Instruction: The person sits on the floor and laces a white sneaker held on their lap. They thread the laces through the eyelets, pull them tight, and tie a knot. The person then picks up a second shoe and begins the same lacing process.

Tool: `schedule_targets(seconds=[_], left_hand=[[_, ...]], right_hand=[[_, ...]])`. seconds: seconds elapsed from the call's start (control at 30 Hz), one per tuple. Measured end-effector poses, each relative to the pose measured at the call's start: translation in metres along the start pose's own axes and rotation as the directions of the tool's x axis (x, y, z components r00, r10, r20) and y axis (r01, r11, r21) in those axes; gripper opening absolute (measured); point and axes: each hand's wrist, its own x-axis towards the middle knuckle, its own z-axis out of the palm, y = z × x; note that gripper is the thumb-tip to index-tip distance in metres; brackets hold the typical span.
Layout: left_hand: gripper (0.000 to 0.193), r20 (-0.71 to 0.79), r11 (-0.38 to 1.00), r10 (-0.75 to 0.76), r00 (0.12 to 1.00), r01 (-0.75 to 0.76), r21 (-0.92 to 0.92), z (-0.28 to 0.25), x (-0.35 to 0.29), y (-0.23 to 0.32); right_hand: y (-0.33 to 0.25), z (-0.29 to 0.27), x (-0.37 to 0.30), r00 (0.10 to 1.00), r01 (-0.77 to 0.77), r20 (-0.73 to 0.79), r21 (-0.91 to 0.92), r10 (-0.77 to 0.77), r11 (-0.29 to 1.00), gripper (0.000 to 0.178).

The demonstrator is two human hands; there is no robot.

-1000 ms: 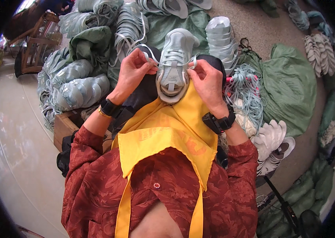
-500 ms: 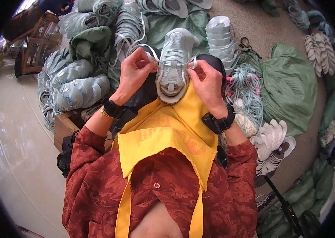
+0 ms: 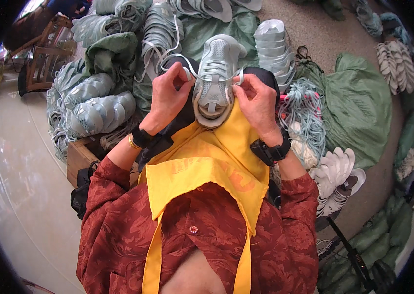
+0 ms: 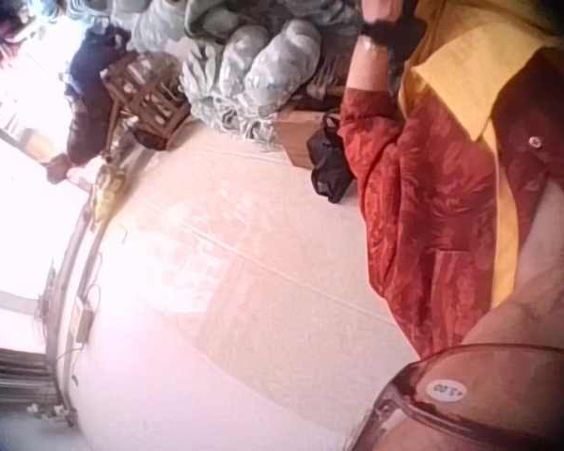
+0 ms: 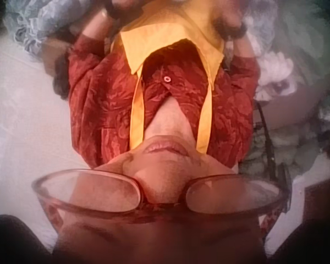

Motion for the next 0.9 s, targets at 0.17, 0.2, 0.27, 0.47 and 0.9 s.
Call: schedule_targets(seconds=[0.17,0.2,0.27,0.47,0.9], left_hand=[[0.02,-0.025,0.976,0.182,0.983,-0.178,0.127,0.003,-0.002,0.001],[0.02,-0.024,0.971,0.202,0.979,-0.197,0.138,0.005,-0.002,0.003],[0.019,-0.02,0.986,0.135,0.991,-0.133,0.098,0.005,-0.001,0.006],[0.019,0.035,0.997,-0.076,0.997,0.075,0.006,0.005,0.007,-0.002],[0.025,-0.108,0.995,-0.025,0.994,0.035,0.088,0.008,-0.005,-0.002]], right_hand=[[-0.001,0.0,0.002,0.998,-0.059,0.021,0.062,0.058,0.996,0.011],[-0.001,0.0,0.001,0.998,-0.06,0.019,0.047,0.059,0.997,0.011],[0.0,0.0,0.001,0.998,-0.052,0.02,0.037,0.051,0.998,0.01],[0.001,0.005,0.002,1.0,0.007,-0.009,-0.031,-0.007,1.0,0.01],[-0.031,-0.008,-0.012,0.971,0.217,-0.019,-0.345,-0.238,0.913,0.028]])
